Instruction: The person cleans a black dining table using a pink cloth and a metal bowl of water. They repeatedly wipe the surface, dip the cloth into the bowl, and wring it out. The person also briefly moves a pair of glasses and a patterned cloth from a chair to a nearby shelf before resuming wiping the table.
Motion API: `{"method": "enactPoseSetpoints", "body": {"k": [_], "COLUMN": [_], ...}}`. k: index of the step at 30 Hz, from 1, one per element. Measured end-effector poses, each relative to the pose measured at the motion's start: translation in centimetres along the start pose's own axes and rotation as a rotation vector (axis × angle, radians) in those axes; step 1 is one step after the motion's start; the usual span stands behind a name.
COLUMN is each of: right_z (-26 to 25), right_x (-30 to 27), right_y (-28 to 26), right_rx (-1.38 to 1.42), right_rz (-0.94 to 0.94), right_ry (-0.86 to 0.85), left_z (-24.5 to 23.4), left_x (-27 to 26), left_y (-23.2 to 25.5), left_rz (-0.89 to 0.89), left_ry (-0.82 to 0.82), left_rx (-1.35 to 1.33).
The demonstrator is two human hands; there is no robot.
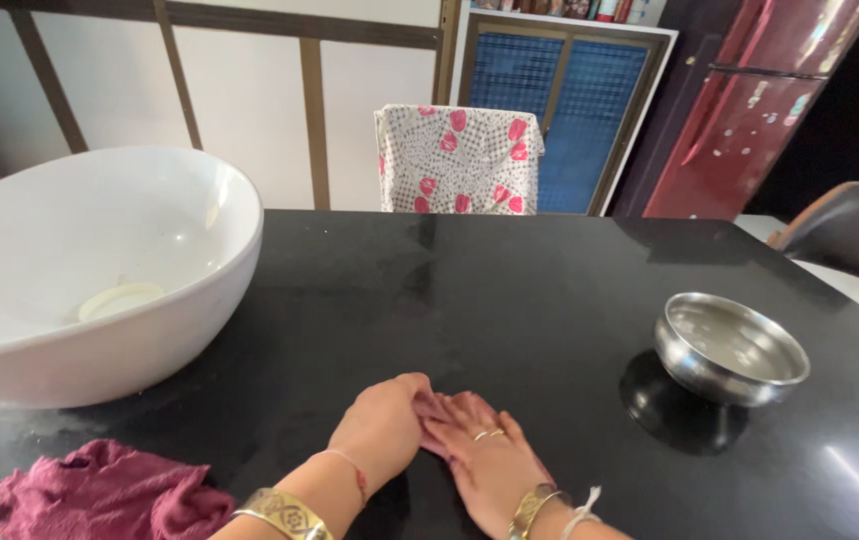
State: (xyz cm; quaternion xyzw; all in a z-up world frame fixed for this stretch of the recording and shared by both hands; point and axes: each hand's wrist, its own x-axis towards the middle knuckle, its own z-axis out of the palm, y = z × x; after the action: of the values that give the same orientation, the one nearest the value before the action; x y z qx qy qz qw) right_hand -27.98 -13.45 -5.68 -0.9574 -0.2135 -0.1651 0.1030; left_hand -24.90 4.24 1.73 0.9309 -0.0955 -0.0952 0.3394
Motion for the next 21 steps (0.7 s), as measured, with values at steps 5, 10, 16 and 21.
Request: {"method": "enactPoseSetpoints", "body": {"k": [5, 10, 16, 21], "right_z": [-1.6, -1.7, -1.0, 1.5], "right_x": [-5.2, -11.3, -8.5, -5.9], "right_y": [7.5, 12.1, -2.0, -3.7], "right_rx": [-0.156, -0.442, -0.136, 0.228], "right_rz": [0.534, 0.642, 0.409, 0.27], "right_ry": [0.01, 0.205, 0.116, 0.268], "left_z": [0.7, -0.4, 0.2, 2.3], "left_x": [-1.1, -3.8, -5.0, -2.2], "left_y": [-3.5, -3.8, -3.4, -2.5], "left_rz": [0.065, -0.116, -0.14, 0.108], "left_ry": [0.156, 0.052, 0.068, 0.196], "left_rx": [0.015, -0.062, -0.144, -0.158]}}
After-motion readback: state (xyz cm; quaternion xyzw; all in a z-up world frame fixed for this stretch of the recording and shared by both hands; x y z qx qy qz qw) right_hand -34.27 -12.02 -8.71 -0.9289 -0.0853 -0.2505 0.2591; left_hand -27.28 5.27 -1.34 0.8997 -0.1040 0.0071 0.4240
